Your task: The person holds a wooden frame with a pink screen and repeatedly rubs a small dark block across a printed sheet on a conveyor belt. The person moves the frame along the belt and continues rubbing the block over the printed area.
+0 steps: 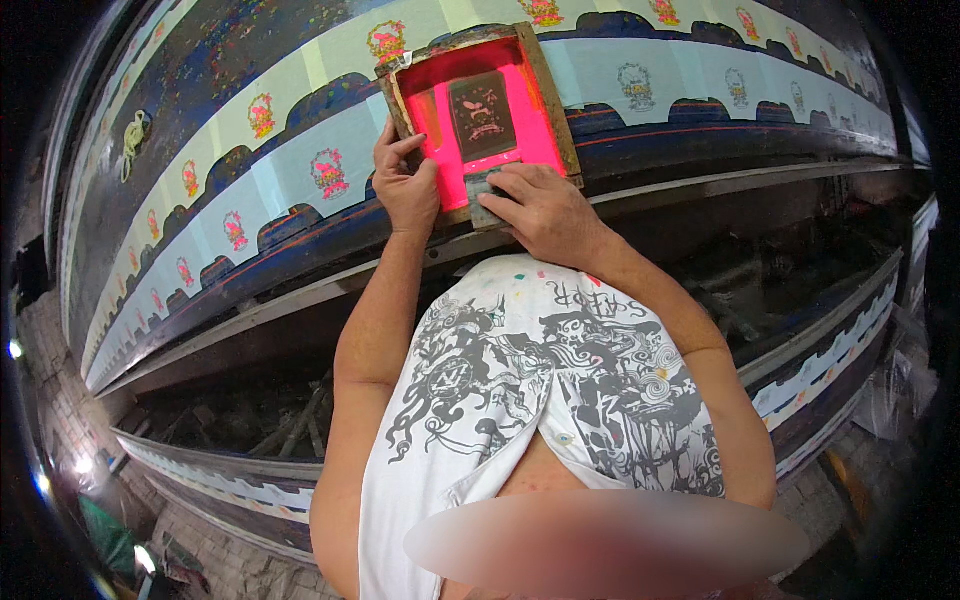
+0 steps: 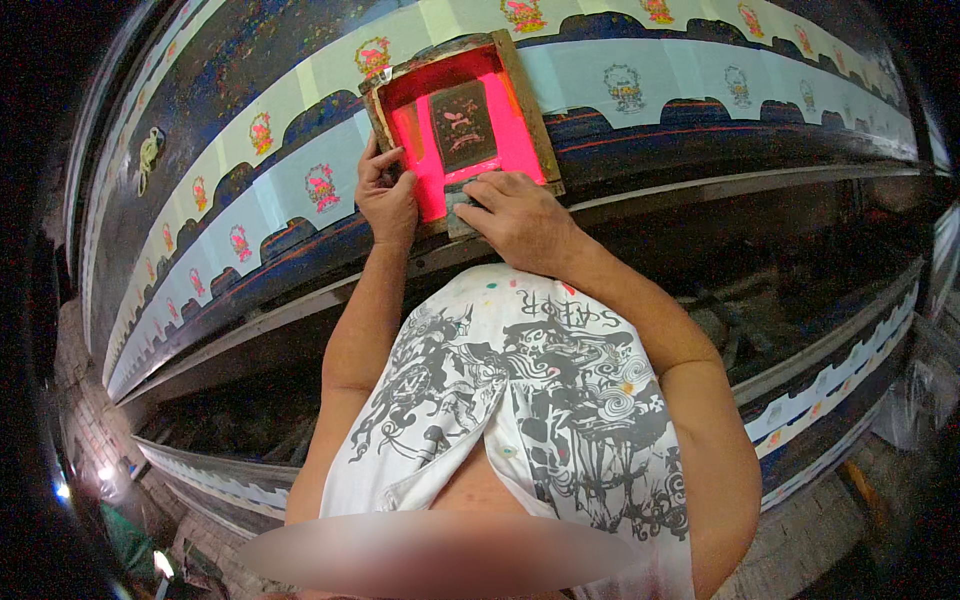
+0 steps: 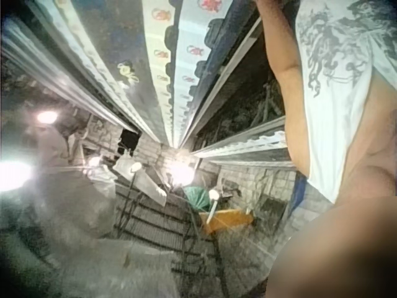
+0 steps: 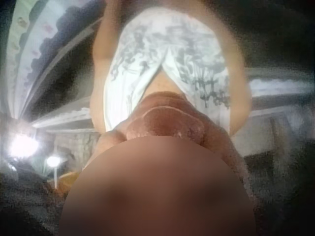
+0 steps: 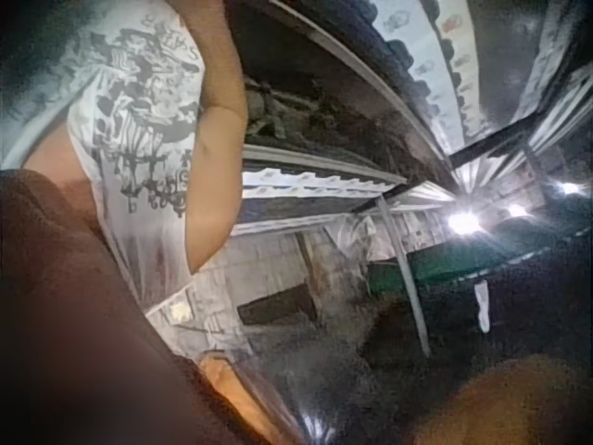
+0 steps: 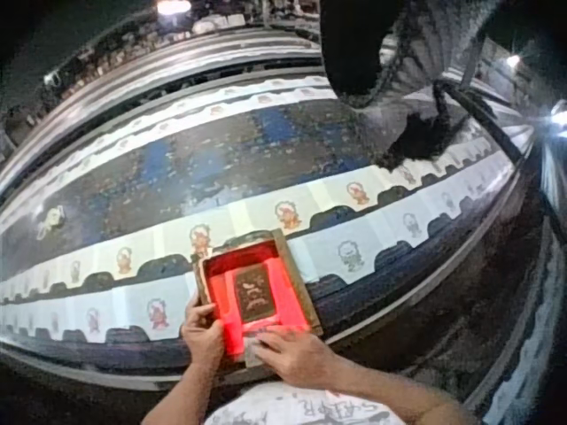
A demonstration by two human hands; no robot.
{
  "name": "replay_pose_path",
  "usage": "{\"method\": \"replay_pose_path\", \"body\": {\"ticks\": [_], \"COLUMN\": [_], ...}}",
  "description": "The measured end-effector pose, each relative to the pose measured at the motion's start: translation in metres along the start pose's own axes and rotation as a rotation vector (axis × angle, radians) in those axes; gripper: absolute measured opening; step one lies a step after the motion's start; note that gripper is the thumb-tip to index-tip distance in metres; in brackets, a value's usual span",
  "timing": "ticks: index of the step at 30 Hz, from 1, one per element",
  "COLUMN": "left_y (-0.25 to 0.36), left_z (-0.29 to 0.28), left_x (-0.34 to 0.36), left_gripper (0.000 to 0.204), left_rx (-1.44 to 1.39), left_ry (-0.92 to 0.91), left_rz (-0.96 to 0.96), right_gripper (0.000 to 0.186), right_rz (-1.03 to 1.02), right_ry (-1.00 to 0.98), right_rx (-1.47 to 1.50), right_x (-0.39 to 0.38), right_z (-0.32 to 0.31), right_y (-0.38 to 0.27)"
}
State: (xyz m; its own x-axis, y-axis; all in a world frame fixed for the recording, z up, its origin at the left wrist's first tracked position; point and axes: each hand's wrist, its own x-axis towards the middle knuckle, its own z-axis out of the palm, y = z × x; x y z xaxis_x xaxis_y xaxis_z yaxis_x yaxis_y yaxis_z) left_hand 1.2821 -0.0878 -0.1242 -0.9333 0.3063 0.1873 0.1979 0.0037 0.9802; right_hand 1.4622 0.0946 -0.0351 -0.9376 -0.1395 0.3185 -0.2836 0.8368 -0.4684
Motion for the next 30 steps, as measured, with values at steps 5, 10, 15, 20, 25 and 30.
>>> {"method": "replay_pose_path", "body": {"ticks": [5, 10, 15, 20, 25, 30], "left_y": [0.004, -0.001, -0.003, -0.001, 0.000, 0.003], "left_z": [0.005, 0.009, 0.005, 0.008, 0.013, 0.013], "left_x": [-0.006, -0.009, -0.009, -0.011, -0.010, 0.000], "left_gripper": [0.031, 0.032, 0.032, 0.031, 0.026, 0.030], "left_rx": [0.027, 0.106, 0.082, 0.089, -0.034, -0.240], "left_ry": [-0.010, -0.003, -0.004, -0.010, 0.034, 0.065], "left_rz": [-0.010, 0.040, 0.037, 0.009, -0.038, -0.120], "right_gripper": [0.041, 0.032, 0.031, 0.038, 0.041, 0.038], "right_rz": [0.000, 0.012, 0.013, 0.000, -0.035, -0.028], "right_ry": [-0.075, -0.307, -0.255, -0.023, 0.046, 0.122], "right_rx": [-0.058, 0.011, 0.022, -0.095, -0.209, -0.240], "right_x": [0.006, 0.027, 0.083, 0.125, 0.115, 0.070], "right_z": [-0.007, -0.039, -0.043, -0.032, -0.017, 0.004], "right_y": [0.000, 0.029, 0.069, 0.108, 0.109, 0.066]}}
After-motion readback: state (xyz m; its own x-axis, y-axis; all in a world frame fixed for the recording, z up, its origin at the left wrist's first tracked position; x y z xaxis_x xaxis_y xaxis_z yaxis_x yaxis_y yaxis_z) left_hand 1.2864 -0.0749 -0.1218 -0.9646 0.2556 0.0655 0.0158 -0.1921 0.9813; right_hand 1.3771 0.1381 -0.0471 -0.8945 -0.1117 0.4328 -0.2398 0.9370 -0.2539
